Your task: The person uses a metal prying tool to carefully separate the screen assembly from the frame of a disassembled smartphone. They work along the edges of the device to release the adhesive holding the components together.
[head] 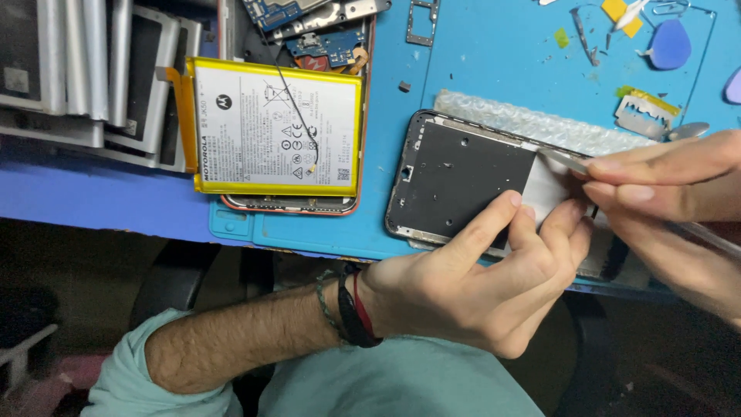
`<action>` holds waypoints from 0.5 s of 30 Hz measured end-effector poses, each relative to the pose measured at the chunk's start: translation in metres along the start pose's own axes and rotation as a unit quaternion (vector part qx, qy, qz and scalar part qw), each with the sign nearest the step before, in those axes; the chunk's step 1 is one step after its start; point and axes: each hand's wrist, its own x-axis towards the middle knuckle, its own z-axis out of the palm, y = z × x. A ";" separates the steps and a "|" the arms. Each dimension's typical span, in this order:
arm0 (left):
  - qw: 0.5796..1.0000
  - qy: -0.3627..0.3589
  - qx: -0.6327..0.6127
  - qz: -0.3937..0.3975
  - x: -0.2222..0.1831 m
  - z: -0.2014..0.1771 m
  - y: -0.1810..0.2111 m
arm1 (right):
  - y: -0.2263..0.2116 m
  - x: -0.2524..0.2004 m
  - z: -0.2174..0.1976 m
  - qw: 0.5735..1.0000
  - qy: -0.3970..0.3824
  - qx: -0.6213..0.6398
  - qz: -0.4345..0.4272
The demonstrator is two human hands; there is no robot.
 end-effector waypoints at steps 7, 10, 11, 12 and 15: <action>1.000 0.001 0.008 0.006 0.000 0.001 -0.001 | 0.026 -0.026 -0.002 0.998 0.044 0.032 -0.034; 1.000 -0.001 0.004 -0.001 0.000 0.001 0.000 | 0.018 -0.015 -0.001 0.999 0.038 0.028 0.002; 1.000 -0.002 -0.004 -0.007 0.000 0.000 0.001 | 0.012 -0.008 -0.001 0.998 0.029 0.012 0.046; 1.000 -0.002 -0.003 -0.008 0.000 0.001 0.000 | 0.005 -0.004 -0.002 0.999 0.028 0.012 0.045; 1.000 0.002 0.009 0.002 -0.001 0.001 0.000 | -0.018 0.013 0.000 0.995 0.024 0.014 0.098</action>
